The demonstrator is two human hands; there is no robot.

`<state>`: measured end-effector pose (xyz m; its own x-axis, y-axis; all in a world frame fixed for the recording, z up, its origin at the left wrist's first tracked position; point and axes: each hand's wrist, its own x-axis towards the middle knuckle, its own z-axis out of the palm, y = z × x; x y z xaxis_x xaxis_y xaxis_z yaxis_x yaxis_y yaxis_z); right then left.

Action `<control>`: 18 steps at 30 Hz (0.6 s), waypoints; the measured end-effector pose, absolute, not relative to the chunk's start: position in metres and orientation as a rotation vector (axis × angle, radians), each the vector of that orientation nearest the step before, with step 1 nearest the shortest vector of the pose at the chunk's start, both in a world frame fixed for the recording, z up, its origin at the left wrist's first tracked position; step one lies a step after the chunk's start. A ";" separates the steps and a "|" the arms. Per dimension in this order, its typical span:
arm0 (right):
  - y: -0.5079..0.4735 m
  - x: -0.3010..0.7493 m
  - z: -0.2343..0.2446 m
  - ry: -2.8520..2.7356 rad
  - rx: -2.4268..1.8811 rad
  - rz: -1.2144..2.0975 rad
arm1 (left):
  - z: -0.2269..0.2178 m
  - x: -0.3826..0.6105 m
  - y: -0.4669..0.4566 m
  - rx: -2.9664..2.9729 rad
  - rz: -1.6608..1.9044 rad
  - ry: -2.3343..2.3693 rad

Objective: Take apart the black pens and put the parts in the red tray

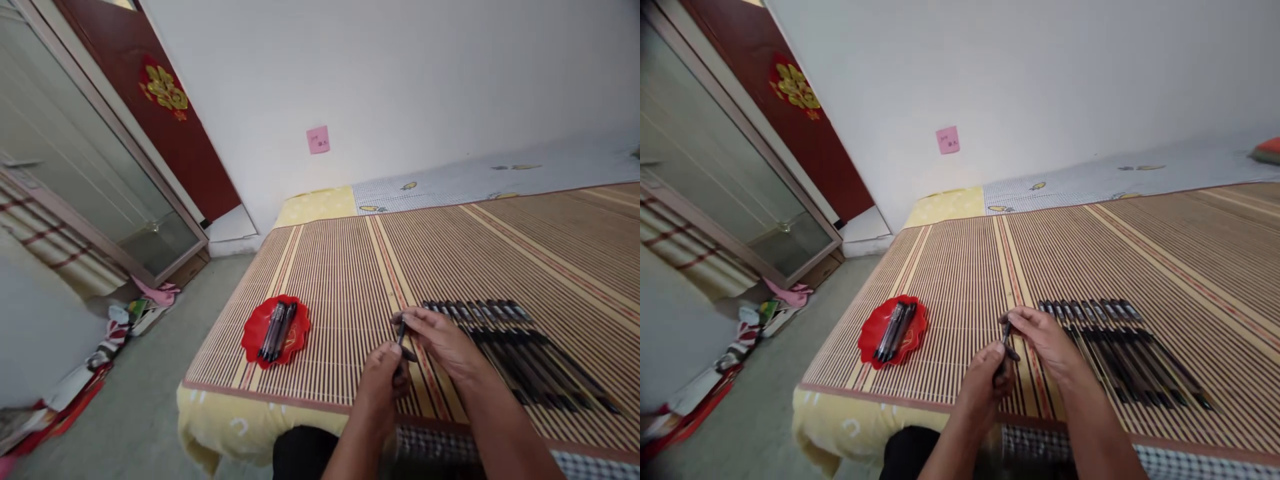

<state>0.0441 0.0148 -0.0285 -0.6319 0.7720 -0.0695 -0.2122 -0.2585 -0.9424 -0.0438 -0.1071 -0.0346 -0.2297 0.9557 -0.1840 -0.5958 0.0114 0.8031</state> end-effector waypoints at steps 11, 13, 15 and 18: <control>0.043 0.058 -0.041 -1.311 -1.008 1.202 | -0.035 -0.073 -0.105 0.225 1.773 1.089; 0.056 0.073 -0.047 -1.367 -1.127 0.910 | -0.033 -0.081 -0.106 0.177 1.830 1.062; 0.061 0.083 -0.049 -1.610 -1.245 0.693 | -0.033 -0.086 -0.106 0.148 1.862 1.037; 0.056 0.081 -0.047 -1.941 -1.332 0.519 | -0.035 -0.085 -0.106 0.153 1.841 1.015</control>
